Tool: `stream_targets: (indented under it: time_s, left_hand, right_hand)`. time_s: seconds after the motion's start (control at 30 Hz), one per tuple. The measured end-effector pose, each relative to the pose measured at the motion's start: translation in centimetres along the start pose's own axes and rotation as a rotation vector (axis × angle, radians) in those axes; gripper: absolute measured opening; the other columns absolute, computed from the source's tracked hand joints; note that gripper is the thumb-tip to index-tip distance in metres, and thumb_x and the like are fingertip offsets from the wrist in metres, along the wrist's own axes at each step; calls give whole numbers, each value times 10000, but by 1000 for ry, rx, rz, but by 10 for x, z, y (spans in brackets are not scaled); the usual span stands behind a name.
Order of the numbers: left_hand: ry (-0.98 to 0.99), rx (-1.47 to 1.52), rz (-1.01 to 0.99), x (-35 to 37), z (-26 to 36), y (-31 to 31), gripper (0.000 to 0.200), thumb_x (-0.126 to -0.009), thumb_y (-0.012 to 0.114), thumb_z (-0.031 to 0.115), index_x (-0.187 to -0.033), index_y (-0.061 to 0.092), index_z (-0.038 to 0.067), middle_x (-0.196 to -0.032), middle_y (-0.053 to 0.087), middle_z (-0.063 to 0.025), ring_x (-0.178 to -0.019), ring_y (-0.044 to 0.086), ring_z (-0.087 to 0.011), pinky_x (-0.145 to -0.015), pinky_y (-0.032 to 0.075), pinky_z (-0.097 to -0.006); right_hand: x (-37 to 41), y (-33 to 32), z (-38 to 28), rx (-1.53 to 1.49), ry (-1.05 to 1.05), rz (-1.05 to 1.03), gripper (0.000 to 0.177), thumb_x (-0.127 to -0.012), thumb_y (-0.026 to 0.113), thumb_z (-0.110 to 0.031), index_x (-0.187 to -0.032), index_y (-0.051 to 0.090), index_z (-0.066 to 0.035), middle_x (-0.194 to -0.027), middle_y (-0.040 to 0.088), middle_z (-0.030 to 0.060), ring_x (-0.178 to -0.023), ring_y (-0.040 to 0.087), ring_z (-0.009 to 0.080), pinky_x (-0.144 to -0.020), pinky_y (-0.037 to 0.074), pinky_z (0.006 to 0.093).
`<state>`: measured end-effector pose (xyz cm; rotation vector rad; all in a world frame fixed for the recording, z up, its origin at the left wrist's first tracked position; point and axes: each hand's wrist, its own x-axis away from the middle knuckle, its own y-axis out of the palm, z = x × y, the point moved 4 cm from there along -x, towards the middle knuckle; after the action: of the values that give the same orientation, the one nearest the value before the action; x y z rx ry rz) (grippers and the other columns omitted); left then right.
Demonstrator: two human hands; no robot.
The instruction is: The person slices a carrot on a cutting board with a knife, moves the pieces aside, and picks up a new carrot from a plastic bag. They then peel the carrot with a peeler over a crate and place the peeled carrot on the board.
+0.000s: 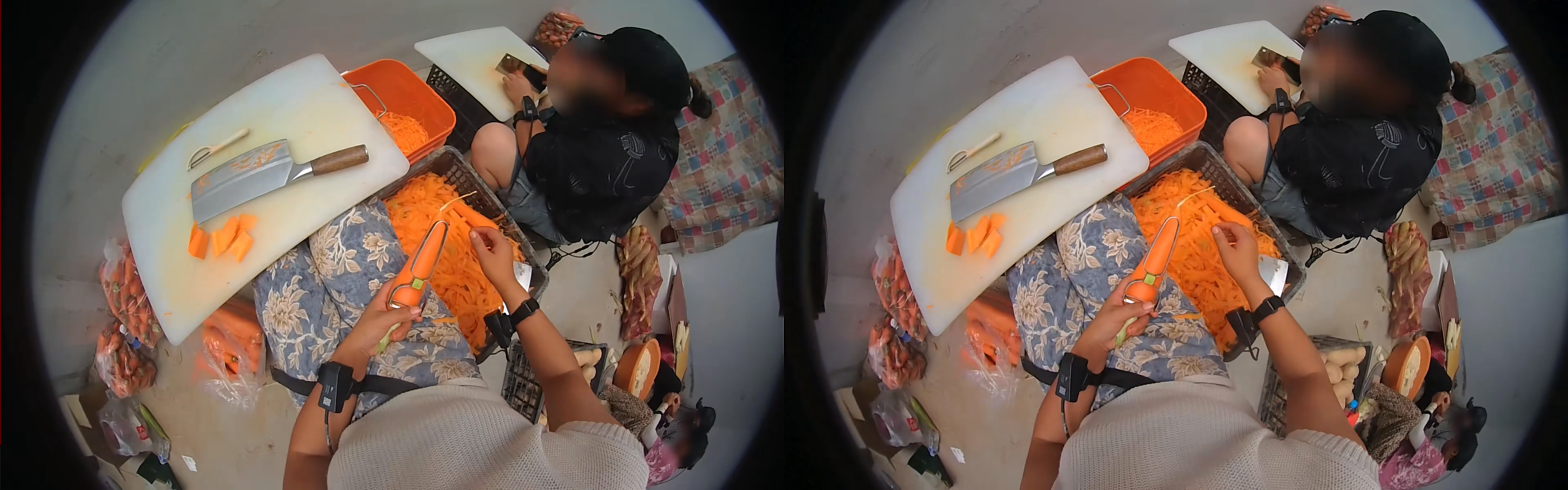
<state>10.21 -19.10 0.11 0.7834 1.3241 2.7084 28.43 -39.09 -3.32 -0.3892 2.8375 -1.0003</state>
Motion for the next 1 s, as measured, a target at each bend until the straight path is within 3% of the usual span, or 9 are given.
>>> stream_targets:
  time_s: [0.1,0.23,0.3,0.4,0.53,0.73,0.8,1.0]
  left_hand:
    - [26,-13,-6,-1,-1,-1,702,-833,687,66,-1412,291,71,-860,582,-84,-436,432,-60,-395,324,-209]
    - [74,-41,9,-4,-2,4,703,-822,701,60,-1395,295,51,-835,587,-60,-441,445,-58,-385,322,-203]
    - [121,-69,16,-4,-4,4,707,-818,706,62,-1392,294,44,-826,586,-55,-442,447,-57,-382,324,-201]
    - [141,-152,24,-7,-6,0,708,-812,720,77,-1381,299,37,-842,579,-49,-447,451,-55,-382,333,-199]
    - [103,-132,12,-7,-9,-3,774,-796,726,44,-1412,258,66,-886,547,-55,-449,429,-60,-394,341,-200]
    - [96,-130,6,-6,-8,-4,844,-743,791,109,-1407,273,54,-883,540,-43,-464,440,-60,-394,347,-200]
    - [98,-115,6,-5,-5,-4,860,-722,816,146,-1397,294,42,-885,537,-37,-474,442,-60,-397,349,-201]
    - [132,-69,-37,-7,-7,-7,830,-757,804,197,-1400,301,45,-882,554,-39,-471,444,-59,-400,351,-200]
  right_hand:
    - [23,7,-58,-497,130,-90,328,-915,642,-330,-889,607,-4,-729,554,-18,-662,519,51,-587,431,218]
    - [41,15,-106,-504,36,-219,252,-872,708,-254,-876,613,-21,-751,565,-25,-652,515,29,-570,422,194]
    - [43,23,-123,-579,68,-240,226,-797,784,-158,-854,604,-33,-728,545,-42,-622,500,12,-551,402,162]
    - [44,40,-125,-753,196,-264,269,-742,820,-100,-867,592,-32,-693,516,-51,-602,497,12,-538,394,149]
    - [45,41,-131,-619,164,-317,280,-742,815,-81,-876,573,-35,-672,497,-58,-596,489,11,-538,396,156]
    - [46,29,-135,-741,15,-28,255,-782,777,-65,-808,523,-63,-691,511,-43,-587,469,9,-535,396,165]
    - [48,25,-140,-568,-85,20,228,-815,740,-49,-808,512,-66,-735,532,-24,-633,500,24,-573,419,175]
    - [53,36,-156,-778,-3,-164,225,-823,719,-17,-835,500,-67,-788,559,2,-727,548,63,-658,453,203]
